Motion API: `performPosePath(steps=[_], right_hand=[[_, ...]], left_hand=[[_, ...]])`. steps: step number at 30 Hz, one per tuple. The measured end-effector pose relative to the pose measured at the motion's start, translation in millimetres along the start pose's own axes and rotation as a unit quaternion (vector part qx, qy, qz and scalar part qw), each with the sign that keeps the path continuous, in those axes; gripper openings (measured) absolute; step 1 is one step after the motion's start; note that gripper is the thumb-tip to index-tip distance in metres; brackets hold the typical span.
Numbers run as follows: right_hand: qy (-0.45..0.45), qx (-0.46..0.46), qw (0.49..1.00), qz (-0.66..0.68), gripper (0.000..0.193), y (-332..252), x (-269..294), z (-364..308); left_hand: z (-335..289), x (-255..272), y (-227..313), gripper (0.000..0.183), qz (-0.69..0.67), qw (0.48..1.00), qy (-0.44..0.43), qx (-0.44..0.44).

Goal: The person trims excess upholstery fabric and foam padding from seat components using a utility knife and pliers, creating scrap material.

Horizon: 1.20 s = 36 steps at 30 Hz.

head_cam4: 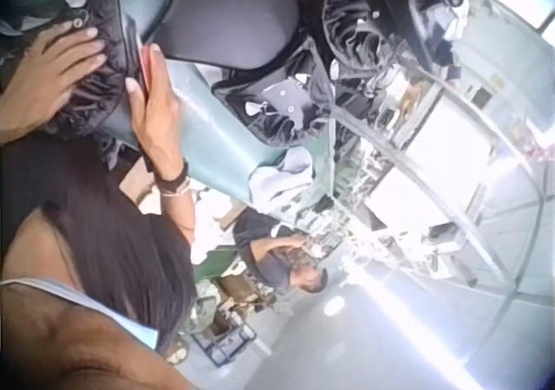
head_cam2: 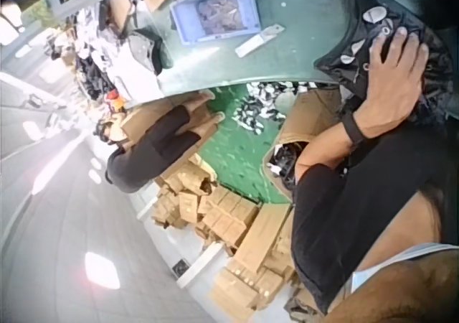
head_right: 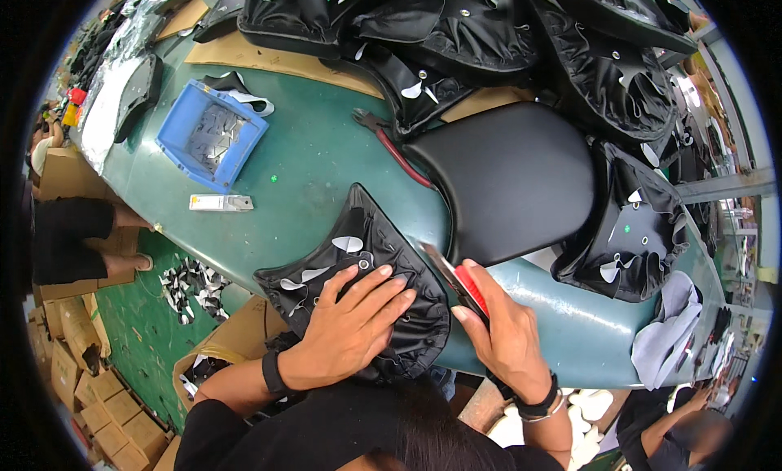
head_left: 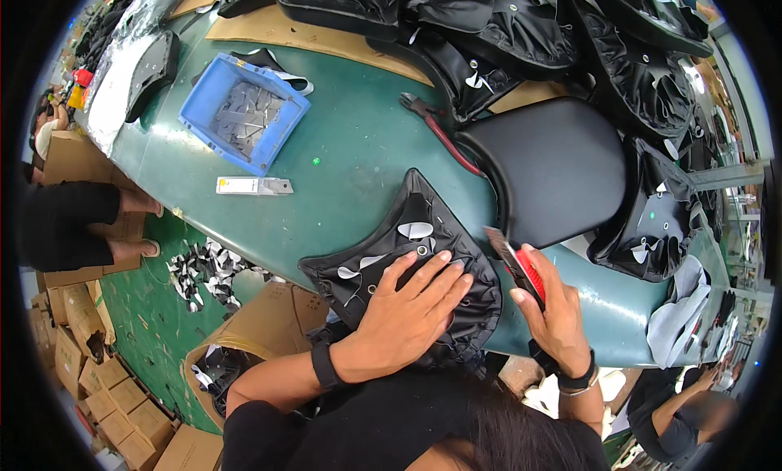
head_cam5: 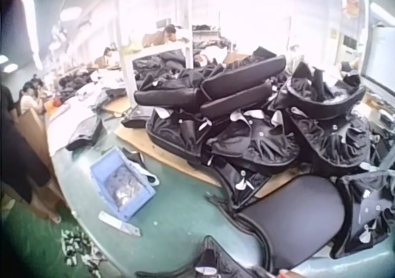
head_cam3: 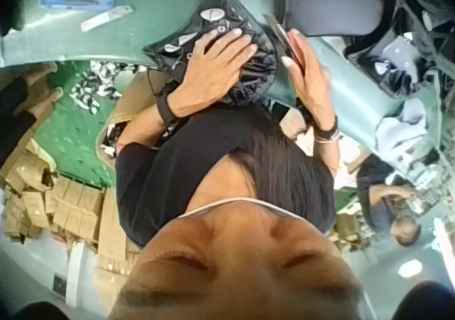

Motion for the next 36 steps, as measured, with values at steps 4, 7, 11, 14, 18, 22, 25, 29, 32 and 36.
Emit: performPosePath(steps=[4, 7, 11, 14, 18, 22, 25, 29, 32, 36], right_hand=[[-0.110, 0.095, 0.975, -0.168, 0.052, -20, 12, 22], [-0.178, 0.140, 0.950, -0.217, 0.054, -21, 10, 41], [-0.261, 0.105, 0.926, -0.251, 0.058, -23, 17, 29], [-0.264, 0.047, 0.931, -0.249, 0.060, -24, 16, -4], [-0.177, -0.026, 0.958, -0.226, 0.064, -35, -1, -67], [-0.120, -0.076, 0.968, -0.206, 0.061, -48, -5, -79], [-0.155, -0.043, 0.952, -0.260, 0.055, -43, 12, -66], [-0.171, -0.025, 0.951, -0.255, 0.051, -38, 22, -49], [-0.180, -0.020, 0.953, -0.245, 0.052, -35, 26, -42], [-0.163, -0.007, 0.962, -0.220, 0.052, -28, 24, -39]], left_hand=[[-4, -7, -3, 0.045, -0.017, 0.999, 0.050, 0.001], [-2, -8, -4, 0.038, -0.030, 0.998, 0.059, 0.008], [0, -2, -8, 0.035, -0.046, 0.997, 0.053, 0.024], [0, -4, -9, 0.036, -0.054, 0.996, 0.060, 0.037], [1, -3, -8, 0.038, -0.059, 0.996, 0.058, 0.046], [1, 3, -3, 0.042, -0.045, 0.997, 0.038, 0.041], [-4, 44, 6, 0.047, -0.009, 0.998, -0.045, 0.034], [31, 59, 13, 0.038, 0.052, 0.993, -0.107, -0.016], [57, 27, 4, 0.023, -0.009, 0.994, -0.056, -0.095], [59, 14, -10, 0.016, -0.100, 0.984, -0.084, -0.120]])
Point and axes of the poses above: each hand's wrist, its own z-axis towards the middle knuckle, its own x-axis out of the back of the hand, y = z × x, the point moved 1 cm from there along z, towards the middle knuckle, and after that the axes turned 9 degrees about x, right-handed, at the moved point
